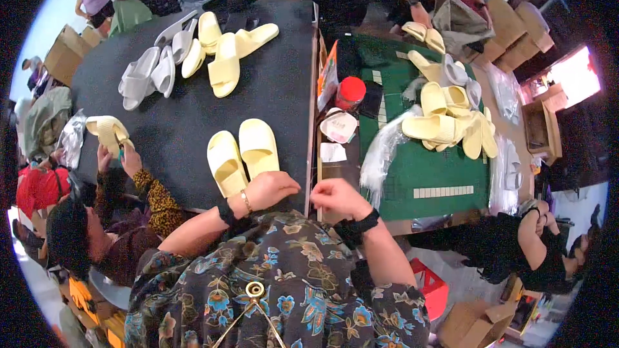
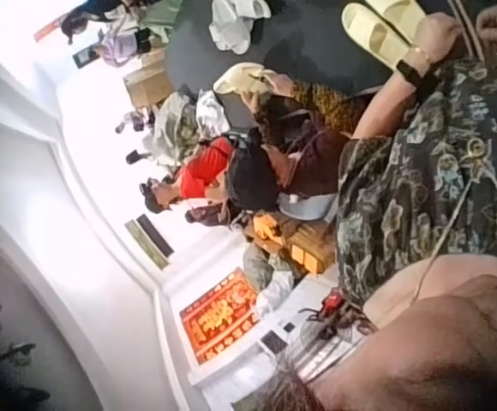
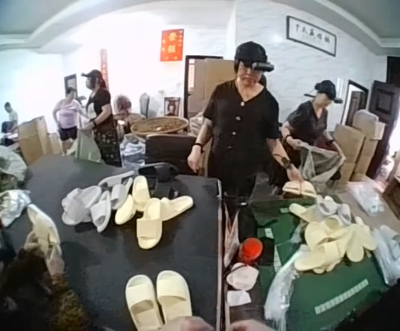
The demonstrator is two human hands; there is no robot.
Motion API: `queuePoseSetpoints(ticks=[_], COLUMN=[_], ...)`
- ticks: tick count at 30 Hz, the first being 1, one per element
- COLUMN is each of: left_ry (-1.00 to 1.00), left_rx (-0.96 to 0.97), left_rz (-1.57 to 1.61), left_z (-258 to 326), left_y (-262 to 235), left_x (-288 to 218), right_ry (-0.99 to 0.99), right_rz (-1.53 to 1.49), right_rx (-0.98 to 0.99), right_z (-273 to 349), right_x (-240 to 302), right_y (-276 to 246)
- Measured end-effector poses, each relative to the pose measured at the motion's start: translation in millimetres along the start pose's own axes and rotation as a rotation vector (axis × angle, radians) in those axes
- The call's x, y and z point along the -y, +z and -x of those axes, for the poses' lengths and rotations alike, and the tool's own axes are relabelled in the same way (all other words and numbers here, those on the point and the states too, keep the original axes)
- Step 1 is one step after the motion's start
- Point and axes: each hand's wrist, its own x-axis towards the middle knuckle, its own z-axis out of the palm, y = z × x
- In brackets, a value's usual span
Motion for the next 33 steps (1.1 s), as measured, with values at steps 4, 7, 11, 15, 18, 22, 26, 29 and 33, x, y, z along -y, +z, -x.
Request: queuePoseSetpoints(ticks=[4, 7, 11, 15, 18, 22, 26, 29, 33], left_ry=[-0.304, -0.472, -0.591, -0.694, -0.694, -0.638, -0.622, -0.621, -0.608], left_rx=[-0.113, -0.133, -0.304, -0.386, -0.314, -0.293, -0.418, -0.474, -0.486], left_rz=[0.244, 0.415, 0.822, 0.931, 0.871, 0.814, 0.968, 0.995, 0.896], left_z=[4, 2, 23, 49, 52, 42, 58, 65, 58], left_y=[-18, -42, -60, -66, -58, -44, -52, -55, -47], left_x=[7, 5, 23, 24, 20, 18, 18, 23, 19], right_ry=[-0.042, -0.281, -0.355, -0.245, -0.370, -0.220, -0.095, -0.392, -0.492], right_rz=[-0.132, -0.472, -0.426, 0.122, 0.795, 1.022, 1.121, 0.928, 0.419], right_rx=[-0.529, -0.943, -1.263, -0.977, -0.930, -0.970, -0.995, -0.914, -0.528], right_z=[-8, -8, -7, -29, -35, -46, -56, -63, -77], right_x=[-25, -51, -52, -54, -16, -40, -14, -6, -6], right_y=[-37, -90, -123, -98, -34, -52, -59, -67, -43])
